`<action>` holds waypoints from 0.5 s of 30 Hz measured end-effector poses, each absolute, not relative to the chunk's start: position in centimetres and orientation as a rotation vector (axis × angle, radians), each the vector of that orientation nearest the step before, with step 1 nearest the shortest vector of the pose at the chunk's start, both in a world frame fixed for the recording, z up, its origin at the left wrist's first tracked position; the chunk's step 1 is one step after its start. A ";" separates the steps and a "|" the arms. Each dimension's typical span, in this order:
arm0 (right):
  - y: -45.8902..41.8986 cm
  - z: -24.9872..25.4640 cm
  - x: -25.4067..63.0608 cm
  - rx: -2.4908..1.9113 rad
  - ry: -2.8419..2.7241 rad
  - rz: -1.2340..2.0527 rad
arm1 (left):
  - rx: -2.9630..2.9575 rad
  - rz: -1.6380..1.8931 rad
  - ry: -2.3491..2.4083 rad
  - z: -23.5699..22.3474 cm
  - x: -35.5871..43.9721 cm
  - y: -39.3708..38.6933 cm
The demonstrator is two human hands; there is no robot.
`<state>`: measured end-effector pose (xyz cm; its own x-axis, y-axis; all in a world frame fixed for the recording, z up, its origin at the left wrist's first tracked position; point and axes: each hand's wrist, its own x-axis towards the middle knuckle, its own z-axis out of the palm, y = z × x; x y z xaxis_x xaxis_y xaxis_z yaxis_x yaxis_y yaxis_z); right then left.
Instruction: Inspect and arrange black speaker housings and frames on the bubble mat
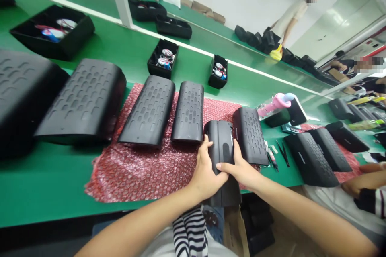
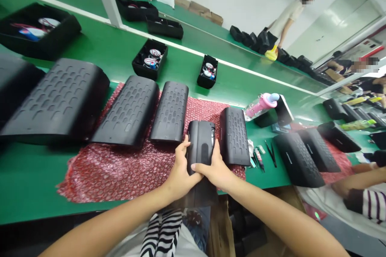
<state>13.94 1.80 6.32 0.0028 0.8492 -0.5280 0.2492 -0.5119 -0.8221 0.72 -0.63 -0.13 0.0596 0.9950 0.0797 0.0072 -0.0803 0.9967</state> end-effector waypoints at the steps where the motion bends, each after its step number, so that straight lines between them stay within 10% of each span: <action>1: 1.6 6.2 14.1 -1.820 -1.140 1.524 | 1.290 1.221 1.078 -0.3 0.5 -0.6; 15: 0.5 6.3 15.2 -1.504 -0.977 1.513 | 1.290 1.343 0.728 3.0 -3.8 0.5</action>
<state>15.23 0.46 6.30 -0.0016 0.9143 -0.4049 -0.0066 -0.4049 -0.9143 -3.84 0.54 2.96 0.1736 0.9435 0.2821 -0.2779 -0.2279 0.9332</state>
